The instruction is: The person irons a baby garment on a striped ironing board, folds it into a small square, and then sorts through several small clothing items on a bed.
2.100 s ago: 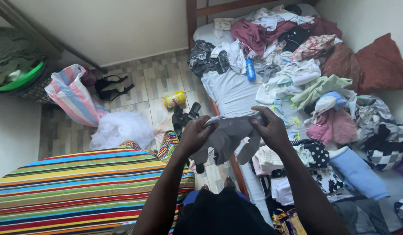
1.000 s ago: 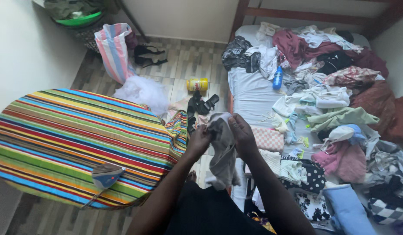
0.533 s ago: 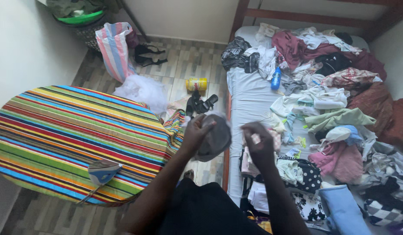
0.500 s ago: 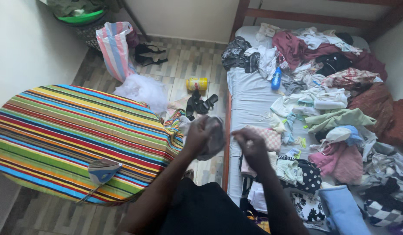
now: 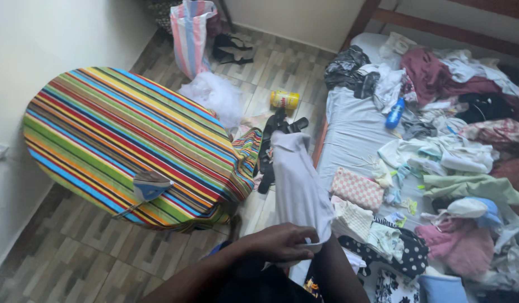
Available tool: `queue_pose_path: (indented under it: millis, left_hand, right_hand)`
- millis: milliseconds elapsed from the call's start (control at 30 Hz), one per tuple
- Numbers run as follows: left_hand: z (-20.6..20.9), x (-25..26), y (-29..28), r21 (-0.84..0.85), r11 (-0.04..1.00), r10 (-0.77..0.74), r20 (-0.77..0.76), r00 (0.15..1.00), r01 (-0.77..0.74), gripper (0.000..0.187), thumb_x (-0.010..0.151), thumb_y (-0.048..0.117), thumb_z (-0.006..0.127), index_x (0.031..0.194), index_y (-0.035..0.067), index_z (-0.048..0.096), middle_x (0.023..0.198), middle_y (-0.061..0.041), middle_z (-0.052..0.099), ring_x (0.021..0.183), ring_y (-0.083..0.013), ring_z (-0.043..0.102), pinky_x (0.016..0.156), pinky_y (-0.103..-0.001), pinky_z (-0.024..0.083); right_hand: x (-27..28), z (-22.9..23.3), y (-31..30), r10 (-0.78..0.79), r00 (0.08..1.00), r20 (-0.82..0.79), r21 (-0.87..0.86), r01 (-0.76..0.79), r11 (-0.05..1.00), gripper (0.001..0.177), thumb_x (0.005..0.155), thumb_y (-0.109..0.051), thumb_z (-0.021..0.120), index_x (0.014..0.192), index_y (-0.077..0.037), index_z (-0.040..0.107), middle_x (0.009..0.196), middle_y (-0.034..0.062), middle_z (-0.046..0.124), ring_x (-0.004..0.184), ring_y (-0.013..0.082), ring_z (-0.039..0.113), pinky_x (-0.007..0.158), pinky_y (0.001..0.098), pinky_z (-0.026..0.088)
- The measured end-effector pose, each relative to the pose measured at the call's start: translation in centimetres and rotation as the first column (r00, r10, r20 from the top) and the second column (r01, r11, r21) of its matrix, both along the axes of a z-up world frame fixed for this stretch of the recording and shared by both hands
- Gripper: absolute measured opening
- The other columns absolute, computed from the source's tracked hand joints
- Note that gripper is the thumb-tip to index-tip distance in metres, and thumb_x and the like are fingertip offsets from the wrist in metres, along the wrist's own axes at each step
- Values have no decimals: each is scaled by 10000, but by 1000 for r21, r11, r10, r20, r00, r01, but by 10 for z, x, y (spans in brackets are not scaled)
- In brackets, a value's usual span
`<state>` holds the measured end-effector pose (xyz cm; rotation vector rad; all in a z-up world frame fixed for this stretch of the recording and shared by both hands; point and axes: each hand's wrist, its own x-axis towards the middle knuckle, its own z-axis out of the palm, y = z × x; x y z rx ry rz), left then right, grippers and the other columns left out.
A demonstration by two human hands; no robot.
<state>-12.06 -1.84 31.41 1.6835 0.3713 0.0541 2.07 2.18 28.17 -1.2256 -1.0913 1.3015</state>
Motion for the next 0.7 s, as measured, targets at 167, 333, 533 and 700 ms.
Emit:
queue_pose_path:
  millis: [167, 333, 533, 700]
  left_hand:
    - [-8, -19, -18, -183, 982, -25, 137, 990, 50, 380, 1030, 319, 681, 1259, 22, 617, 971, -103, 695, 858, -155, 641, 734, -358, 517]
    - [5, -64, -7, -51, 826, 563, 14, 826, -561, 311, 1014, 288, 693, 1125, 0, 721, 950, -91, 720, 880, -164, 682, 781, -315, 559]
    - [63, -168, 3, 249, 247, 889, 325, 321, -936, 687, 743, 283, 889, 1240, -17, 522, 1047, -119, 615, 852, -193, 656, 645, -324, 556]
    - [44, -254, -34, 173, 500, 834, 166, 526, -849, 51, 858, 73, 674, 879, 41, 641, 785, -121, 684, 728, -246, 729, 637, -409, 536]
  right_hand:
    - [-22, 17, 2, 93, 996, -2, 5, -93, 996, 200, 1030, -87, 589, 1192, -10, 677, 982, 37, 696, 827, 144, 624, 768, 273, 508]
    - [-52, 32, -9, 209, 977, -28, -23, -210, 977, 212, 1045, -81, 572, 1221, -1, 659, 995, 37, 688, 841, 143, 619, 781, 269, 506]
    - [-153, 55, 10, 188, 982, 0, 21, -188, 982, 227, 1063, -75, 553, 1257, 9, 637, 1011, 36, 678, 858, 142, 612, 795, 264, 502]
    - [-247, 88, 21, 106, 994, 22, 103, -107, 989, 239, 1079, -69, 536, 1286, 17, 619, 1024, 35, 669, 873, 141, 607, 808, 260, 499]
